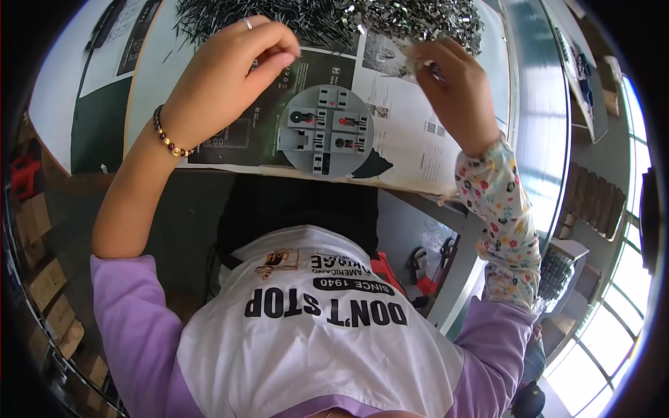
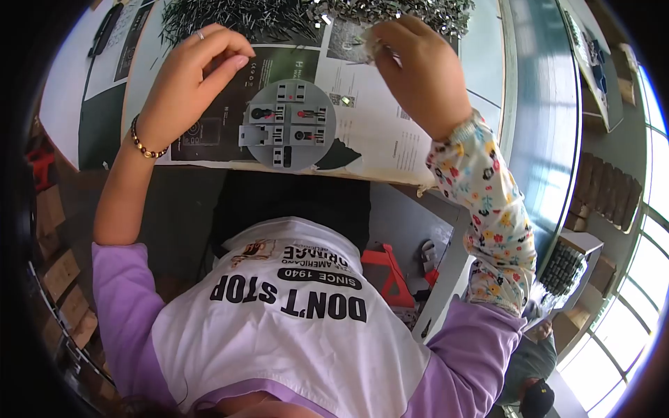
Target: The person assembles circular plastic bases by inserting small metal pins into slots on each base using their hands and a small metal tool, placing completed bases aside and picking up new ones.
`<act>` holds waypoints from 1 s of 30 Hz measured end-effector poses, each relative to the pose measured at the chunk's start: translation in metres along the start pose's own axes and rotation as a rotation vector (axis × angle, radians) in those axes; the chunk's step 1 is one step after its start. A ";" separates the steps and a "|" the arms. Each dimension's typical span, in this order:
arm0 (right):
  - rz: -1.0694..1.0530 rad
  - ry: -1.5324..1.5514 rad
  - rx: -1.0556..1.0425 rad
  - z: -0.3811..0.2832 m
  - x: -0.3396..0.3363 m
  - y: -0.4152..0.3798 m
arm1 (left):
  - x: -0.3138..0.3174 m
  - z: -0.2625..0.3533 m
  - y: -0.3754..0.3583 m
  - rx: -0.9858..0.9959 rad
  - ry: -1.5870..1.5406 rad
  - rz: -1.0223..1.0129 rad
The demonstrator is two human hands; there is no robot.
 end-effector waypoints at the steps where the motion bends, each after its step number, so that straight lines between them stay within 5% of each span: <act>1: 0.017 0.047 0.017 0.003 0.001 -0.003 | 0.002 0.007 0.003 -0.073 -0.111 0.001; 6: -0.020 -0.286 -0.132 -0.003 0.022 0.010 | 0.016 0.039 -0.003 0.159 -0.123 0.142; 9: -0.142 -0.275 -0.117 -0.011 0.005 0.005 | 0.027 0.048 -0.019 -0.176 -0.502 0.067; 14: -0.289 -0.160 -0.006 -0.053 -0.024 -0.045 | 0.040 0.042 -0.033 -0.229 -0.681 -0.024; 17: -0.349 -0.090 -0.005 -0.061 -0.019 -0.070 | 0.033 0.037 -0.031 0.132 -0.140 0.082; 21: -0.303 -0.070 0.034 -0.060 -0.011 -0.071 | 0.024 0.034 -0.038 0.174 0.059 0.098; 30: -0.198 0.013 0.119 -0.046 -0.009 -0.072 | 0.030 0.045 -0.039 0.098 -0.027 0.104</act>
Point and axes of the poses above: each hand's wrist, its own y-axis towards the middle knuckle, its own x-axis out of the palm, z = x × y, the point moved 2 cm from there along y, towards the middle knuckle, and after that the axes turned 2 degrees about y, right-handed, at the moved point
